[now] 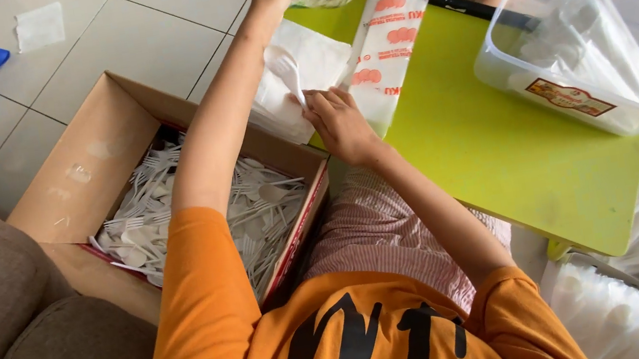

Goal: Wrapping individual plastic spoons and forks in paper napkins and placing them into a storage container.

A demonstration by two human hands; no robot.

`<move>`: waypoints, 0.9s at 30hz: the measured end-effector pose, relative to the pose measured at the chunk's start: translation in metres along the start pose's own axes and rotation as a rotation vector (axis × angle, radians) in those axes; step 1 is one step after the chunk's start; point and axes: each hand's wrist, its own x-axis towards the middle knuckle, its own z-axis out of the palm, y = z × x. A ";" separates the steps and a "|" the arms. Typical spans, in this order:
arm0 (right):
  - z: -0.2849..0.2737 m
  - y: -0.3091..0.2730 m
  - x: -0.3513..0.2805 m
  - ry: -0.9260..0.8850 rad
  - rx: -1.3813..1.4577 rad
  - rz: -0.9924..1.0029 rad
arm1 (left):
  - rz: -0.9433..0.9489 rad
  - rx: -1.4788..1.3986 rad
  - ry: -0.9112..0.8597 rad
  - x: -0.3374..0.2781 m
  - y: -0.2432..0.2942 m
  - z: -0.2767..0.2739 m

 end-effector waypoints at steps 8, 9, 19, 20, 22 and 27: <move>-0.004 -0.002 0.000 -0.052 0.330 0.156 | -0.006 0.191 -0.230 -0.035 0.005 0.021; -0.004 -0.002 0.000 -0.083 0.316 0.178 | -0.039 0.380 -0.440 -0.038 0.013 0.016; -0.008 -0.013 -0.003 -0.095 0.029 -0.020 | 0.078 0.573 -0.812 -0.049 0.040 -0.043; -0.009 -0.015 -0.005 -0.093 0.031 -0.017 | 0.077 0.574 -0.816 -0.053 0.040 -0.049; -0.013 -0.018 -0.008 -0.051 -0.061 -0.104 | 0.110 0.805 -0.922 -0.059 0.040 -0.062; -0.040 -0.025 -0.013 0.028 0.192 -0.037 | 0.104 0.774 -0.834 -0.092 0.074 -0.106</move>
